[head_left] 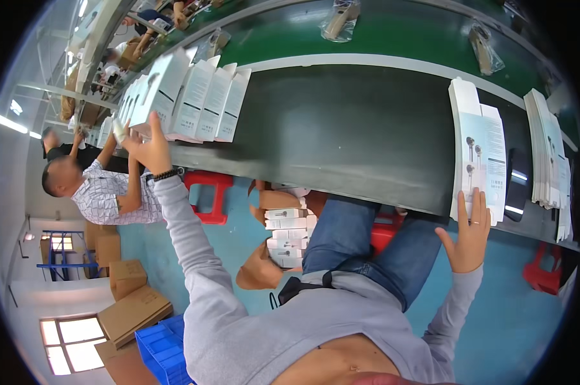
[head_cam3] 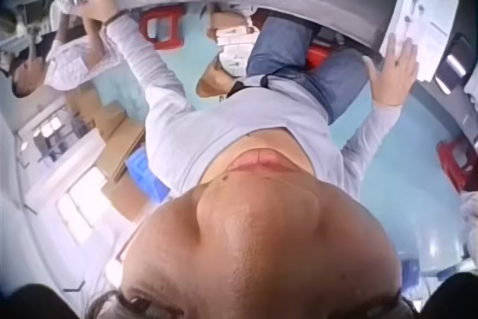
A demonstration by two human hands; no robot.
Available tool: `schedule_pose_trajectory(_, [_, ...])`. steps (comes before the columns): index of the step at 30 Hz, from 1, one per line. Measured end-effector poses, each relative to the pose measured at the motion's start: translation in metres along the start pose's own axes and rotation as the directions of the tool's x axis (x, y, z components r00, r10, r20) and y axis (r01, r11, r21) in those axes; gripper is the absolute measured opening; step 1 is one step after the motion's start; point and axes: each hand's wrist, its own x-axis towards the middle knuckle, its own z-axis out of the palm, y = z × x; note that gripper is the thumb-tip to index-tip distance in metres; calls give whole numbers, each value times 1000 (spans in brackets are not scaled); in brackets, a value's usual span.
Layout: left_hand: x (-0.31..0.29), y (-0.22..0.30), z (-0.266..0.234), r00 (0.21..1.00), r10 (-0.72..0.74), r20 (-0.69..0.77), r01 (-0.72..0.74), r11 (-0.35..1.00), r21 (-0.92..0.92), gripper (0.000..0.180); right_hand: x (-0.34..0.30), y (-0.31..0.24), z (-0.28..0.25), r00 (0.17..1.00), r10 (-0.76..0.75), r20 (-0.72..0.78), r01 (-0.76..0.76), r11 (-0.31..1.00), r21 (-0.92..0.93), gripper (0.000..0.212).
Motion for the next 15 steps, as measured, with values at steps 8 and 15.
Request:
schedule_pose_trajectory(8, [-31,16,20,905,424,-30,-253,595,763,63,-4,13,-16,959,-207,-195,216,976,25,40])
schedule_pose_trajectory(15, [-136,147,93,494,674,550,-728,666,-163,106,-32,-22,-55,782,333,-527,146,725,674,19])
